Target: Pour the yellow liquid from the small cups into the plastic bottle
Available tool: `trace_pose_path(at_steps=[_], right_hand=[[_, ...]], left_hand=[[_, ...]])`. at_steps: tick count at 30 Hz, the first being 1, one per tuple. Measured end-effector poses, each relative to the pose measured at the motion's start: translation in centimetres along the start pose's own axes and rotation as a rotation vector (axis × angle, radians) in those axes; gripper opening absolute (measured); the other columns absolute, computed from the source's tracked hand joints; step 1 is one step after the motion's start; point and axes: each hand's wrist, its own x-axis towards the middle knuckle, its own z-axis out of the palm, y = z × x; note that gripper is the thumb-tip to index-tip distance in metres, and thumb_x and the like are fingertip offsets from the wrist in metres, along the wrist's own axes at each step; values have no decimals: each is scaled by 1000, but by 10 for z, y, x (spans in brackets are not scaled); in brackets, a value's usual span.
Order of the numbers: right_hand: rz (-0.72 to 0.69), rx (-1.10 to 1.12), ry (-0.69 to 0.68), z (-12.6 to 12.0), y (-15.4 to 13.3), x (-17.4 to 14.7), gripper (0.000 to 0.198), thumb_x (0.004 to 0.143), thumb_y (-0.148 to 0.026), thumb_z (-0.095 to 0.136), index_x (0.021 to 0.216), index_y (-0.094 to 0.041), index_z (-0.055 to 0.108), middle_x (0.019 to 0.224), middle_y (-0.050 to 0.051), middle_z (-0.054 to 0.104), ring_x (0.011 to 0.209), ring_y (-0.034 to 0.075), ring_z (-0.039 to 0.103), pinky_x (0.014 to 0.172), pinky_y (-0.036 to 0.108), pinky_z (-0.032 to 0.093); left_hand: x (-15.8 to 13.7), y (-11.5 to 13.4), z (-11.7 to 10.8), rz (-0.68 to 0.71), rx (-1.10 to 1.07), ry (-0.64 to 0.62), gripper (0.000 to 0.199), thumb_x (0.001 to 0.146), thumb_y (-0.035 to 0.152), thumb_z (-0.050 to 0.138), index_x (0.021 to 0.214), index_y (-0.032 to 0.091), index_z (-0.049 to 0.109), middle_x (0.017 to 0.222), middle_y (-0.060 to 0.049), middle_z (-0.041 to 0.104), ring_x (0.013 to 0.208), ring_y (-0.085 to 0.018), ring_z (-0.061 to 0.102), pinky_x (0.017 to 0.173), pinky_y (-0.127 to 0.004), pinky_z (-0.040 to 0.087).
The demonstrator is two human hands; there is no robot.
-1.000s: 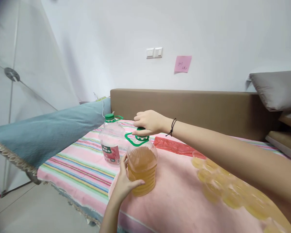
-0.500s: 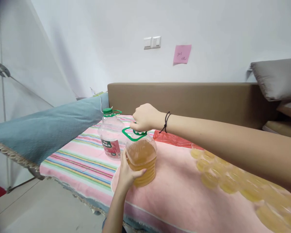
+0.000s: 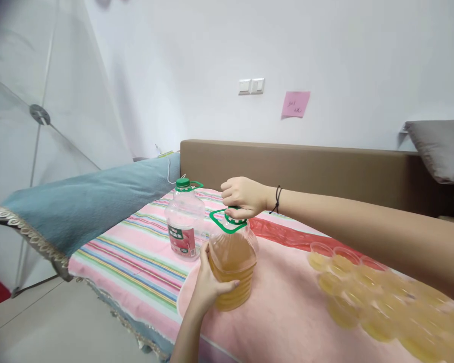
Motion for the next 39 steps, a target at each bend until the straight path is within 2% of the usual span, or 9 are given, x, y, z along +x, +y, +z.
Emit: trace_pose_path(at_steps=[4, 8, 12, 15, 19, 25, 29, 34, 39], right_hand=[[133, 21, -52, -3, -12, -2, 36, 92, -28, 35, 56, -26, 37, 55, 5, 54, 59, 20, 40, 63, 35, 35], [360, 39, -157, -8, -23, 0, 40, 87, -27, 39, 48, -23, 44, 51, 6, 56, 56, 18, 40, 60, 33, 32], [639, -34, -294, -15, -36, 7, 45, 87, -31, 39, 48, -19, 58, 52, 10, 60, 54, 18, 44, 56, 32, 24], [725, -71, -343, -18, -40, 11, 46, 88, -32, 39, 51, -17, 62, 55, 11, 62, 54, 18, 46, 55, 32, 22], [676, 5, -310, -18, -32, 5, 50, 94, -38, 37, 52, -19, 58, 56, 9, 60, 59, 18, 48, 56, 30, 24], [306, 102, -36, -12, -11, -13, 43, 97, -50, 38, 66, -22, 48, 64, 3, 57, 66, 18, 45, 63, 30, 33], [162, 79, 9, -2, -6, -10, 38, 98, -45, 33, 67, -25, 39, 62, 3, 53, 65, 19, 43, 63, 31, 34], [173, 95, 25, 3, -12, -2, 33, 92, -35, 34, 61, -26, 31, 56, 3, 52, 60, 19, 40, 60, 33, 32], [260, 89, -36, 0, -21, 4, 33, 85, -32, 39, 53, -25, 36, 52, 4, 54, 56, 18, 39, 58, 33, 31]], left_hand=[[1, 2, 5, -12, -9, 45, 112, 38, 27, 89, 134, 21, 33, 142, -15, 42, 137, -35, 39, 118, -51, 33], [1, 5, 7, -18, -19, 52, 108, 38, 26, 87, 132, 20, 34, 139, -14, 45, 134, -35, 43, 115, -50, 37], [0, 4, 8, -21, -45, 50, 106, 39, 27, 85, 132, 20, 34, 140, -13, 44, 135, -34, 42, 116, -49, 35], [2, 2, 9, 1, -51, 60, 109, 38, 30, 86, 133, 20, 34, 140, -14, 43, 135, -34, 42, 117, -50, 33], [5, 0, 8, 24, -64, 60, 111, 38, 34, 88, 133, 20, 33, 142, -15, 42, 137, -35, 40, 118, -50, 33], [2, -3, 2, 9, -42, 6, 112, 43, 36, 88, 137, 22, 29, 145, -14, 38, 138, -33, 38, 119, -48, 31], [2, -5, 2, 8, -17, 2, 115, 42, 36, 88, 138, 21, 27, 146, -14, 37, 140, -32, 36, 120, -47, 29], [1, -4, 1, -15, 20, 6, 114, 41, 30, 88, 138, 21, 28, 146, -14, 37, 139, -32, 36, 119, -47, 30], [-2, -4, -1, 7, 13, 11, 121, 42, 29, 88, 143, 21, 21, 150, -15, 33, 140, -32, 36, 118, -45, 33]])
